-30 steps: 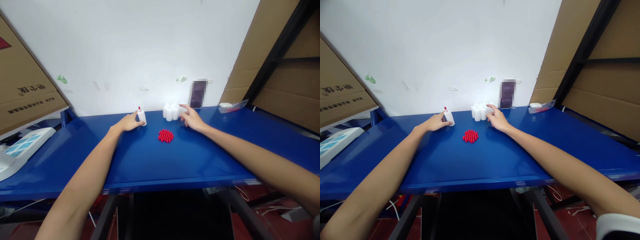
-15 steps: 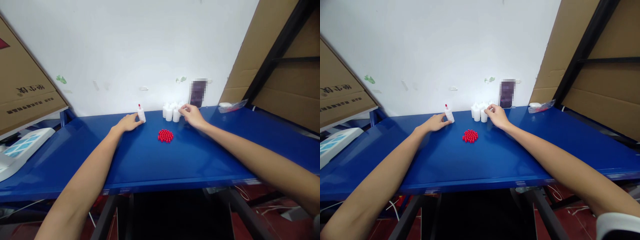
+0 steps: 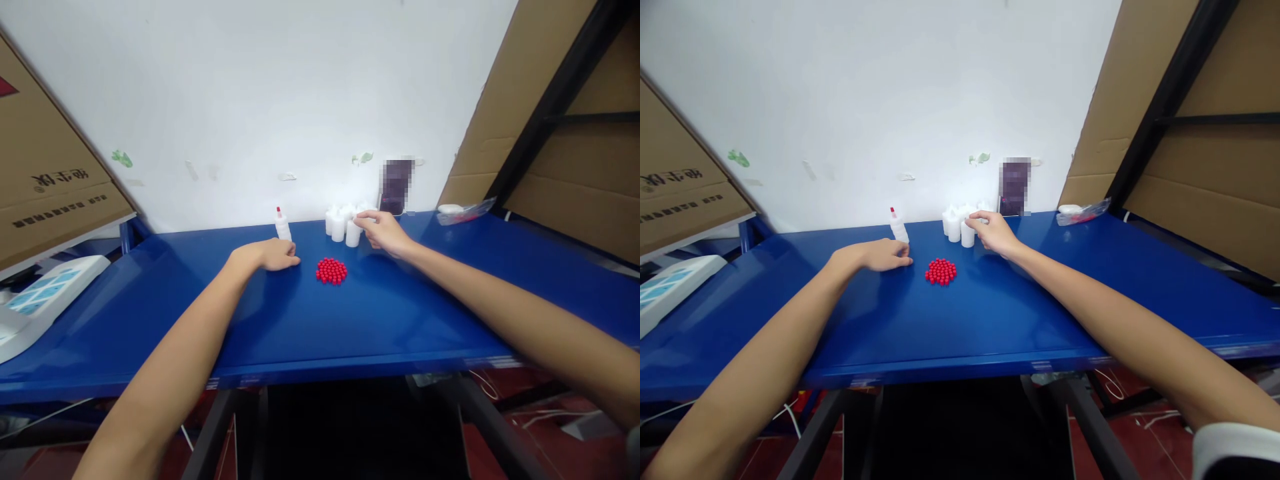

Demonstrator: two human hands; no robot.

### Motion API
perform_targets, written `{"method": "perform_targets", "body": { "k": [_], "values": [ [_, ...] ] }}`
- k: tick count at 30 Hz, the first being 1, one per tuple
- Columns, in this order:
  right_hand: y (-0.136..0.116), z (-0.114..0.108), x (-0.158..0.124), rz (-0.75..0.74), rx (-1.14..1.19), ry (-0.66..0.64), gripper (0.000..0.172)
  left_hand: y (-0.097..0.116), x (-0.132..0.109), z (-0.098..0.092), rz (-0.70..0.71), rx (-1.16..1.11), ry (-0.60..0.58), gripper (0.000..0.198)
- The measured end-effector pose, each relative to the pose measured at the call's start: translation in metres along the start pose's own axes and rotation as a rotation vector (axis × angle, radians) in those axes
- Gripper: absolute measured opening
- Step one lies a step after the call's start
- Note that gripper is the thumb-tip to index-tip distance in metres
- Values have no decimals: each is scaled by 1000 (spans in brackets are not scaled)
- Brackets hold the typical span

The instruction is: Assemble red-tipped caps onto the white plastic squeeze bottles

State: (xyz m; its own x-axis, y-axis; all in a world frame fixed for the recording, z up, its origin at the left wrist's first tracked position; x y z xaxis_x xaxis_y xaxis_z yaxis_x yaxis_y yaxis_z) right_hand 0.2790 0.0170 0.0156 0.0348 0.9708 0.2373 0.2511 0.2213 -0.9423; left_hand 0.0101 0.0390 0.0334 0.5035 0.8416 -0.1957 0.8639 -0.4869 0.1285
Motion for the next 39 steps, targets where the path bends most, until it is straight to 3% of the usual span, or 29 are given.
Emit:
{"method": "perform_targets", "body": {
  "k": [4,9,15,39],
  "values": [
    [-7,-2,-3,-129,-130,30,28,24,-3,3,182,-100,28,29],
    [-13,0,-7,-326,-265,70,21,32,-6,5,268,-107,-16,43],
    [-10,4,-9,-306,-238,27,18,43,-5,9,394,-171,31,51],
    [-15,10,-16,-400,-306,-36,19,41,4,13,382,-288,12,35]
  ]
}}
Point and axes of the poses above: each hand's wrist, its own x-axis towards the middle knuckle, its own z-axis out of the palm, y = z × x, the point moved 4 cm from there along x, towards the middle knuckle, and after that the axes turned 2 degrees about -z, right-handed, at the moved point
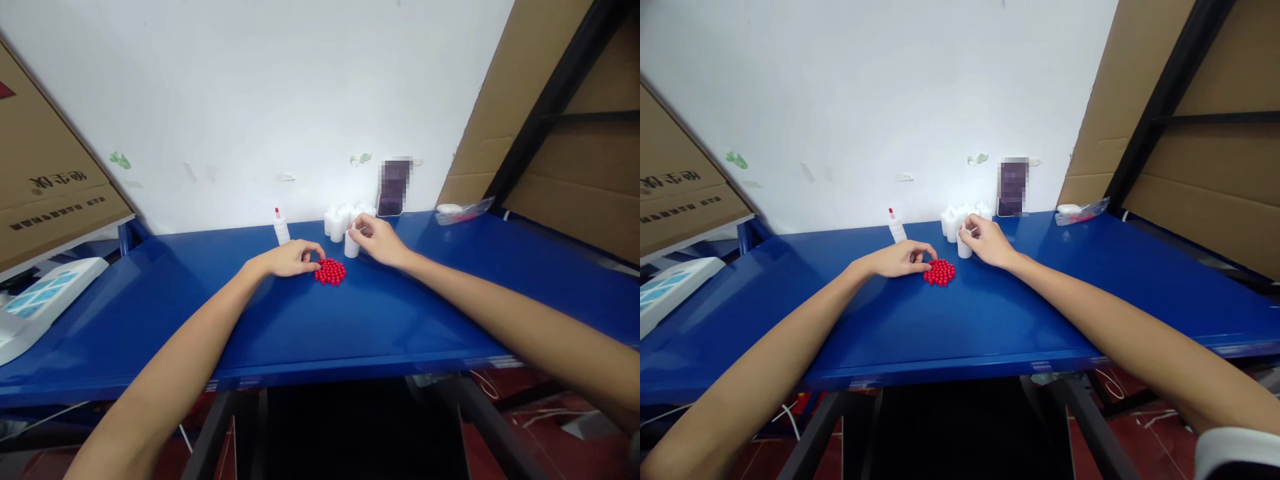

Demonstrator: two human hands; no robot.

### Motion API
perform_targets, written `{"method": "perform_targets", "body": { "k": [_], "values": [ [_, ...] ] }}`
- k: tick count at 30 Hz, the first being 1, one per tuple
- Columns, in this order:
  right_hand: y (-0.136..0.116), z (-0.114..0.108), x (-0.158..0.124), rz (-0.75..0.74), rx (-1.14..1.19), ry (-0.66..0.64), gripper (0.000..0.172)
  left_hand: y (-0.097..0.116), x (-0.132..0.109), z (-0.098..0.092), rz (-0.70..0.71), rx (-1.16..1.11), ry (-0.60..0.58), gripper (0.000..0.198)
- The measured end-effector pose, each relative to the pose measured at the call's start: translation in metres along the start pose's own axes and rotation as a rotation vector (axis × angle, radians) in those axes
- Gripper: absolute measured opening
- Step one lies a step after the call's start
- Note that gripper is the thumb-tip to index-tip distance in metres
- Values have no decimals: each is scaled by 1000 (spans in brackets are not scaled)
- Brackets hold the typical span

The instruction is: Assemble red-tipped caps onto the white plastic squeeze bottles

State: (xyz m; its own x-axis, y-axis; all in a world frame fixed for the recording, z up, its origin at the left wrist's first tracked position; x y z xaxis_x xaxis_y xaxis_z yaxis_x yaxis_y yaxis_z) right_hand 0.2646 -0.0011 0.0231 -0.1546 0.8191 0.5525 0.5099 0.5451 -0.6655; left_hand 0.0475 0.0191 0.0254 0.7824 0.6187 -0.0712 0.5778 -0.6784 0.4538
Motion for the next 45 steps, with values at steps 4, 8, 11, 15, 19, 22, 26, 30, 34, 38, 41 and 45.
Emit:
{"method": "perform_targets", "body": {
  "k": [4,8,11,15,19,22,26,30,34,38,41,45],
  "values": [
    [-1,0,-1,-21,-15,0,19,-2,1,0,-1,1,5,33],
    [-2,1,-2,-45,-25,5,19,-3,1,0,-1,2,9,29],
    [-2,1,-2,-50,-39,6,19,-2,1,1,4,6,19,28],
    [-2,1,-2,-49,-41,7,19,-2,2,2,29,7,43,27],
    [-2,1,-2,-50,-33,5,19,-2,3,3,41,6,55,25],
    [-1,1,-2,-50,-42,4,18,-2,3,2,42,9,60,25],
    [-2,1,-2,-50,-50,1,18,-3,2,-1,32,-8,53,25],
    [-3,1,-2,-45,-42,-4,19,-7,1,-4,3,-33,32,26],
    [-4,0,-3,-49,-47,-6,21,-11,0,-7,-22,-33,32,28],
    [-4,0,-3,-51,-53,-10,21,-12,-1,-7,-48,-24,30,30],
    [-4,0,-3,-54,-50,-4,22,-12,-2,-7,-58,-19,11,29],
    [-5,1,-3,-46,-37,-10,22,-10,-4,-9,-75,11,26,33]
  ]
}}
Point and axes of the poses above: each hand's wrist, its own x-axis towards the middle knuckle, its own z-axis out of the palm, y = z × x, the point moved 4 cm from there along x, towards the middle knuckle, and after that the axes turned 2 degrees about -z, right-handed, at the moved point
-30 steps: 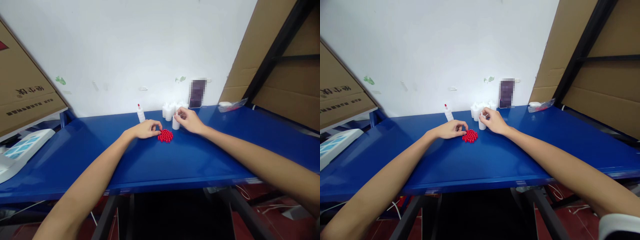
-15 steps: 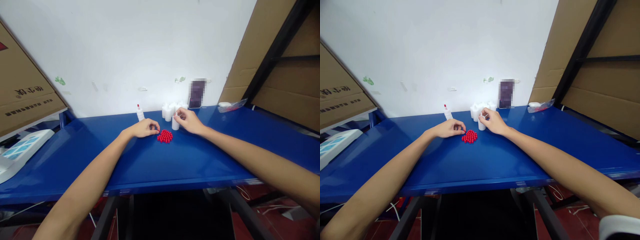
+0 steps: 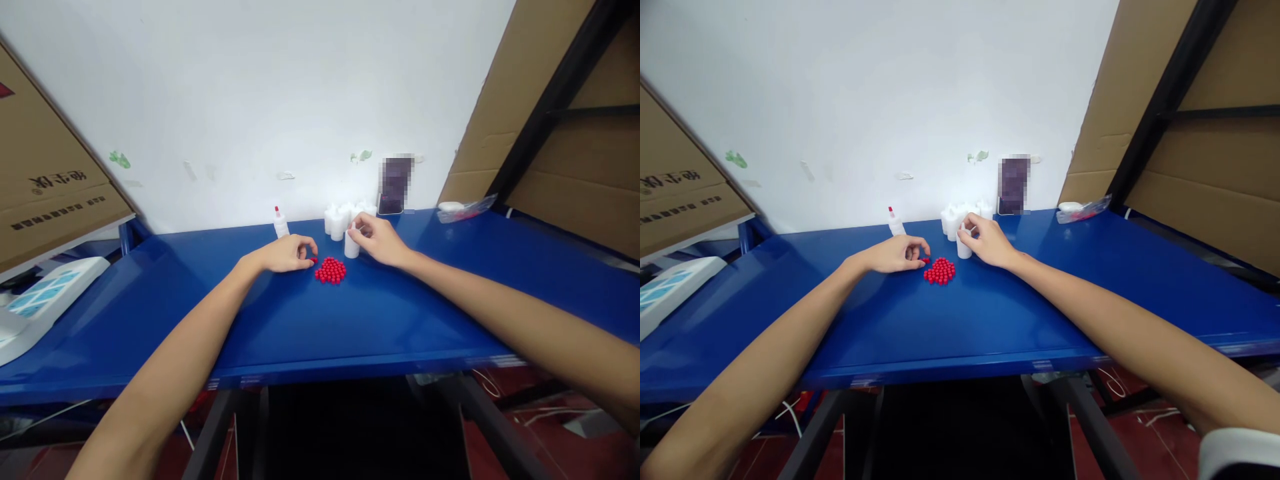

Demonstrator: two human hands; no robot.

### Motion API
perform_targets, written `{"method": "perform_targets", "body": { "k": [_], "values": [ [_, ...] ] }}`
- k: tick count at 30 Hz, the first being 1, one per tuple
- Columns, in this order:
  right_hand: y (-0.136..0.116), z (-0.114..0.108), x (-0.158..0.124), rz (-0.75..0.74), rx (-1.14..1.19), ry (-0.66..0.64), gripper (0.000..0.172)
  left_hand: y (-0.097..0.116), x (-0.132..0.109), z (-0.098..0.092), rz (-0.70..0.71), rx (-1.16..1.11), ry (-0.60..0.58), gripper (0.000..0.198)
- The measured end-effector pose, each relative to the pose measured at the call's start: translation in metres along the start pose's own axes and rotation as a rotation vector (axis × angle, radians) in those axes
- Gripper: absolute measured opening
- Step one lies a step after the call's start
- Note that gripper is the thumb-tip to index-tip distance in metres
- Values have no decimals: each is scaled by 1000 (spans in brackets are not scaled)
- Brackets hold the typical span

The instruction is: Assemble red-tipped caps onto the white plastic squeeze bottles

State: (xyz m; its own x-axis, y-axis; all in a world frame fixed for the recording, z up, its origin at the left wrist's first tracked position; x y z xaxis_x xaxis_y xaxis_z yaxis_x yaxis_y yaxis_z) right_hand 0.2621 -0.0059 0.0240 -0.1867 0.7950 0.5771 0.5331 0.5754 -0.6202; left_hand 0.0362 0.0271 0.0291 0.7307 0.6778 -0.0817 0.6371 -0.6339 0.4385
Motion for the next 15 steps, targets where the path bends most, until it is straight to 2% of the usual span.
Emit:
{"method": "perform_targets", "body": {
  "k": [5,7,10,15],
  "values": [
    [1,0,0,-12,1,3,21,2,-2,-3,-12,64,105,27],
    [2,0,0,-8,-6,0,22,3,-1,-2,-3,88,131,32],
    [1,0,0,-4,-10,-1,21,4,1,3,18,112,113,37],
    [-1,0,0,5,-7,8,20,1,6,10,61,155,99,33]
  ]
}}
Point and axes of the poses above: each hand's wrist, its own x-axis towards the middle knuckle, its own z-axis out of the palm, y = z × x, the point moved 4 cm from there along x, towards the middle knuckle, and after that the axes turned 2 degrees about -z, right-handed, at the moved point
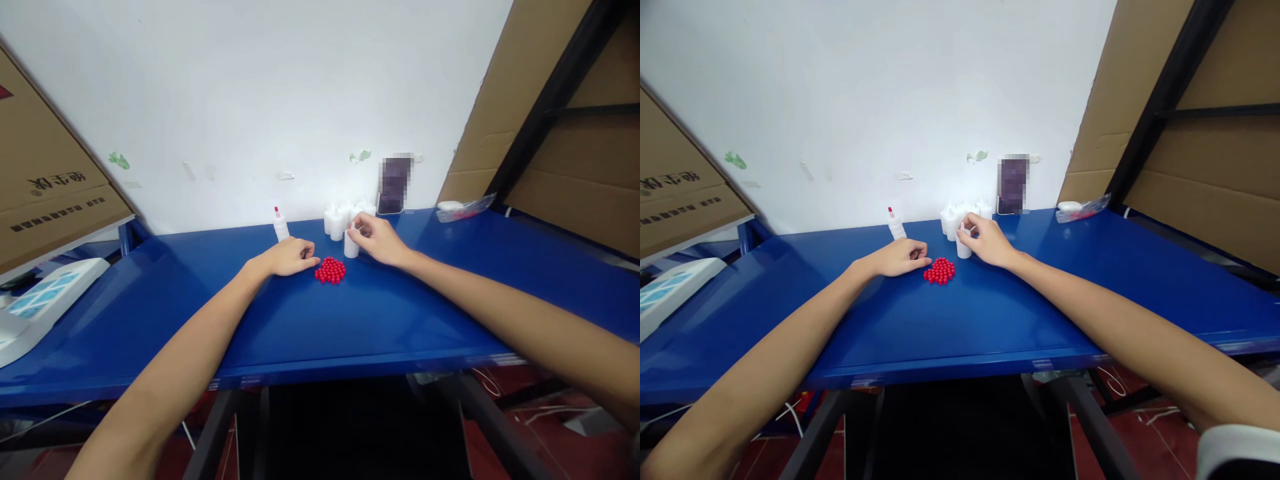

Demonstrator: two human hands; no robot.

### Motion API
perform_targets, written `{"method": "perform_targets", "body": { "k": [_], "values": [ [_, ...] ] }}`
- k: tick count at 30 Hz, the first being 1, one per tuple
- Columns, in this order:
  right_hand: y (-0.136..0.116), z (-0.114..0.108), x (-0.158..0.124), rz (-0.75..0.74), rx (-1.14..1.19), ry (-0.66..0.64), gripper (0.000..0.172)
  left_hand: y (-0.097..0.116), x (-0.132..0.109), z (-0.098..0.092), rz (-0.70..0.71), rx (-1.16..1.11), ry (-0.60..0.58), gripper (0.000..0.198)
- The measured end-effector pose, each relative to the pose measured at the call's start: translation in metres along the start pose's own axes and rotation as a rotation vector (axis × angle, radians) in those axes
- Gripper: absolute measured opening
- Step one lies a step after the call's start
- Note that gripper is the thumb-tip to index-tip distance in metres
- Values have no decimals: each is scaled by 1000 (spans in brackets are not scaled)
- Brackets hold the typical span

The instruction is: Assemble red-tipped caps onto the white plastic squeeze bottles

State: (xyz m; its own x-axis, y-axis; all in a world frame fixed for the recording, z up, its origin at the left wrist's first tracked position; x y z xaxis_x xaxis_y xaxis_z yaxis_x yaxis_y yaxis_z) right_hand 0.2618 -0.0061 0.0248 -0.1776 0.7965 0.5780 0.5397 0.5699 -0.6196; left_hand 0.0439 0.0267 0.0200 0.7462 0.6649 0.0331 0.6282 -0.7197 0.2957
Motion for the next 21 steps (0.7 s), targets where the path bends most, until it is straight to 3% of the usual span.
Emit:
{"method": "perform_targets", "body": {
  "k": [6,14,21],
  "values": [
    [0,0,0,9,0,-1,21,2,0,1,61,51,23,29],
    [3,0,0,15,4,-11,19,5,3,5,75,159,58,40],
    [0,10,-4,9,-19,-175,32,6,7,8,71,233,13,43]
  ]
}}
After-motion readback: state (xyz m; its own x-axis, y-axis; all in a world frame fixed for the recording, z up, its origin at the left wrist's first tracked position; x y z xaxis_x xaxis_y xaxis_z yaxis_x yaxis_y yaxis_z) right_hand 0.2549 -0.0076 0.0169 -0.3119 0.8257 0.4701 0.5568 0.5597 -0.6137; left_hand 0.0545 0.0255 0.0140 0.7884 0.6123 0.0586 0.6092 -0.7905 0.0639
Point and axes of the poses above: each hand's wrist, its own x-axis towards the middle knuckle, its own z-axis out of the palm, y = z × x, the point moved 4 cm from there along x, towards the middle knuckle, and after that the axes turned 2 degrees about -z, right-handed, at the moved point
